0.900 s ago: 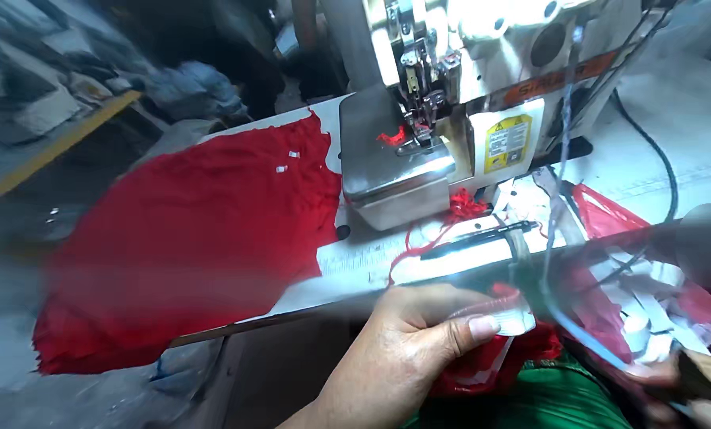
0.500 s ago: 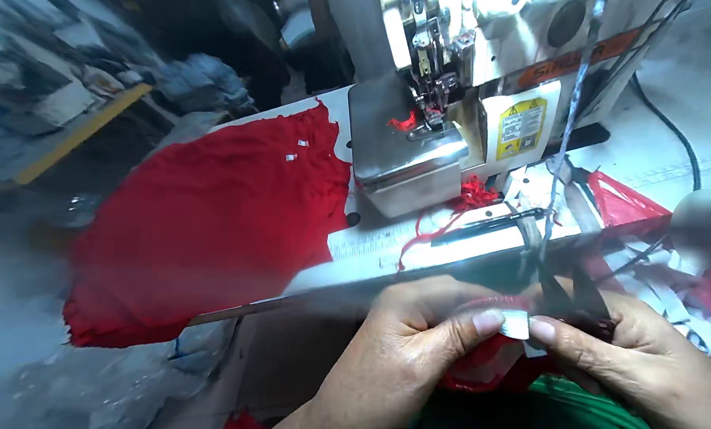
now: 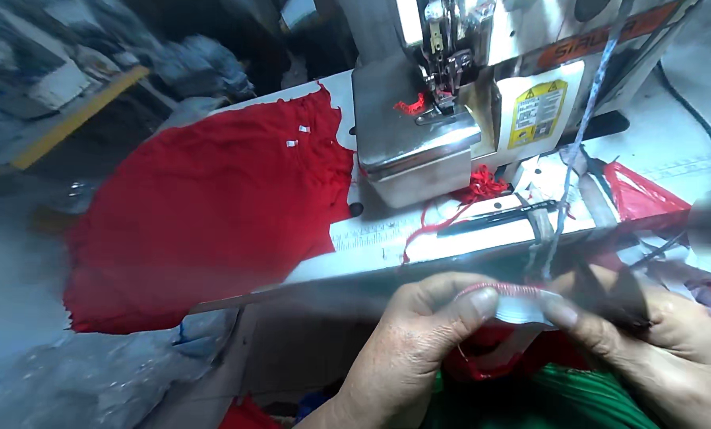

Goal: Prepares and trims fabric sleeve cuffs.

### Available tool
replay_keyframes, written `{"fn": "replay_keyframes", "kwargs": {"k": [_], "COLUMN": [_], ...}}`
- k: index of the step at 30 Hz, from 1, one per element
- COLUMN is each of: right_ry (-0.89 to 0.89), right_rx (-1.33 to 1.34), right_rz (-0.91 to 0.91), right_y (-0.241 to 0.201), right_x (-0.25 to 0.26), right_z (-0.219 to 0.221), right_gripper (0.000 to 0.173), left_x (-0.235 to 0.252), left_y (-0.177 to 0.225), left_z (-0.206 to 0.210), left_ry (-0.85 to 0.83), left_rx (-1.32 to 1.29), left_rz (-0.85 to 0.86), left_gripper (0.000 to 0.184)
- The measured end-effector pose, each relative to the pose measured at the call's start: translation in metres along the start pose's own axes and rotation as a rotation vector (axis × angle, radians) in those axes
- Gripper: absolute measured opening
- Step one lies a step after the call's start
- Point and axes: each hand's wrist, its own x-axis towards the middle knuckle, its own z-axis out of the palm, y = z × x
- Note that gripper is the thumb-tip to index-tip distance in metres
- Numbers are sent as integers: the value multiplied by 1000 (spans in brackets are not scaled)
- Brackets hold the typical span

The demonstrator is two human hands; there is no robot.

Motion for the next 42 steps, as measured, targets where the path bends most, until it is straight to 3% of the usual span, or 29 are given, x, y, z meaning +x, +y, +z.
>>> {"fn": "replay_keyframes", "kwargs": {"k": [2,3,6,10,13,42], "right_ry": [5,7,11,-237,-319,-291], "right_rx": [89,131,182,213,241,194], "right_rz": [122,182,256,236,256,193], "right_y": [-1,-4,-17,-38,-42,-39], "right_x": [1,0,2,-4,-9,-11], "right_z": [6,6,-4,-8,-1,-2], "right_gripper": [19,25,26,27,27,27], "left_x": [-1,-1,-1,-4,-5,-5], "left_y": [-1,-1,0,-1,-3,2], "left_z": [2,3,0,-3,-2,-4], "left_ry": [60,88,137,69,38,-23], "left_rx": [-2,13,73,176,207,295], "left_rz": [-41,-37,45,154,185,265], "left_gripper": [15,15,16,18,18,17]}}
